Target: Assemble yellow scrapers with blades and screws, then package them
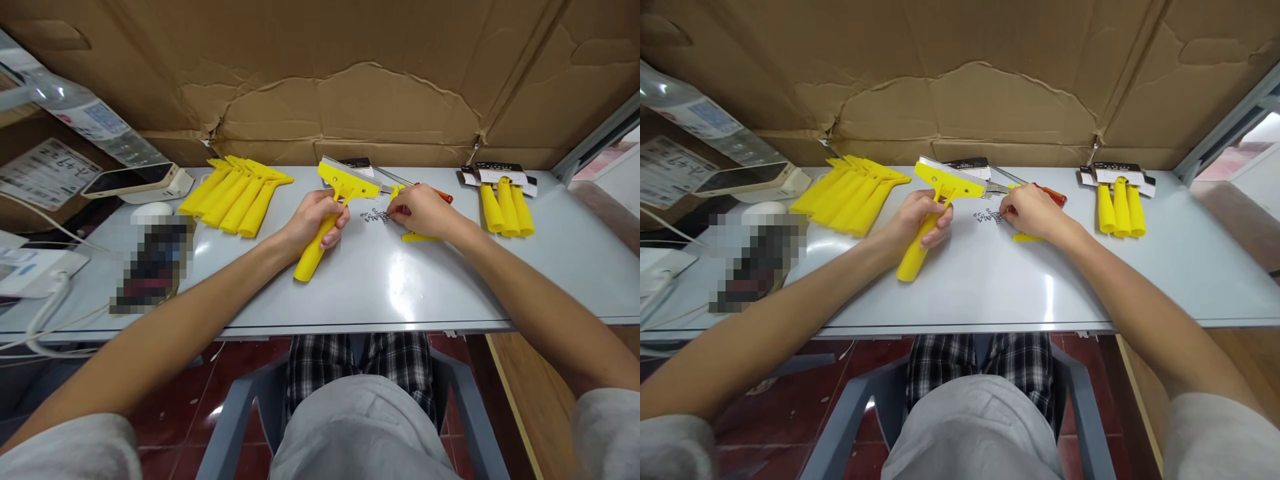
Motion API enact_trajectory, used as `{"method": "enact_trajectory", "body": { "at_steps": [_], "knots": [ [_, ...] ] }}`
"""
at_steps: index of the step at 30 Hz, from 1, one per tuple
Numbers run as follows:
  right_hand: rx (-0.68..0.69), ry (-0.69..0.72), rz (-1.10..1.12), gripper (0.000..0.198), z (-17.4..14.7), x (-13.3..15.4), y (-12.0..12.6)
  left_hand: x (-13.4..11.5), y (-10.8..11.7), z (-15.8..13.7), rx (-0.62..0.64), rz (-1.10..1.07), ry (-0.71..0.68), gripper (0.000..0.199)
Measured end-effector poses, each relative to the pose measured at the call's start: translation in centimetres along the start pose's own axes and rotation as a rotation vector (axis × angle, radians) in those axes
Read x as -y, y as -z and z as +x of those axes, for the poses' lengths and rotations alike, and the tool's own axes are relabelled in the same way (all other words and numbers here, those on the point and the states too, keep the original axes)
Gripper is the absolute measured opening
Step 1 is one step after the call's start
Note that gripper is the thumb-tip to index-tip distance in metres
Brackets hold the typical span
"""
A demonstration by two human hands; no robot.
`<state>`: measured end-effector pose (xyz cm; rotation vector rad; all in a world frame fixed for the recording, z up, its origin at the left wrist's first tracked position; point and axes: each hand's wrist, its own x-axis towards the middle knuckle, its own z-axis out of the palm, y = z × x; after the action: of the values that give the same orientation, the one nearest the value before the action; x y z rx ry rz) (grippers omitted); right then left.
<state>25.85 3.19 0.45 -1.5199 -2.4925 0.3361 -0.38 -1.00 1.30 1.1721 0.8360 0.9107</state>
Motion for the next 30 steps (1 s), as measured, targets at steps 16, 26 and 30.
{"method": "enact_trajectory", "body": {
  "at_steps": [16,26,30],
  "knots": [
    [-0.422,0.047,0.300,0.037,-0.3,1.1,0.4,-0.2,-0.3,-0.2,0.016,0.011,-0.004,0.021],
    [-0.582,0.236,0.347,0.037,-0.8,3.0,-0.6,-0.2,-0.4,-0.3,0.036,0.047,0.009,0.019],
    [-0.580,0.299,0.342,0.037,-0.7,3.0,-1.0,-0.2,-0.6,-0.5,0.021,0.028,0.011,0.022]
  ]
}}
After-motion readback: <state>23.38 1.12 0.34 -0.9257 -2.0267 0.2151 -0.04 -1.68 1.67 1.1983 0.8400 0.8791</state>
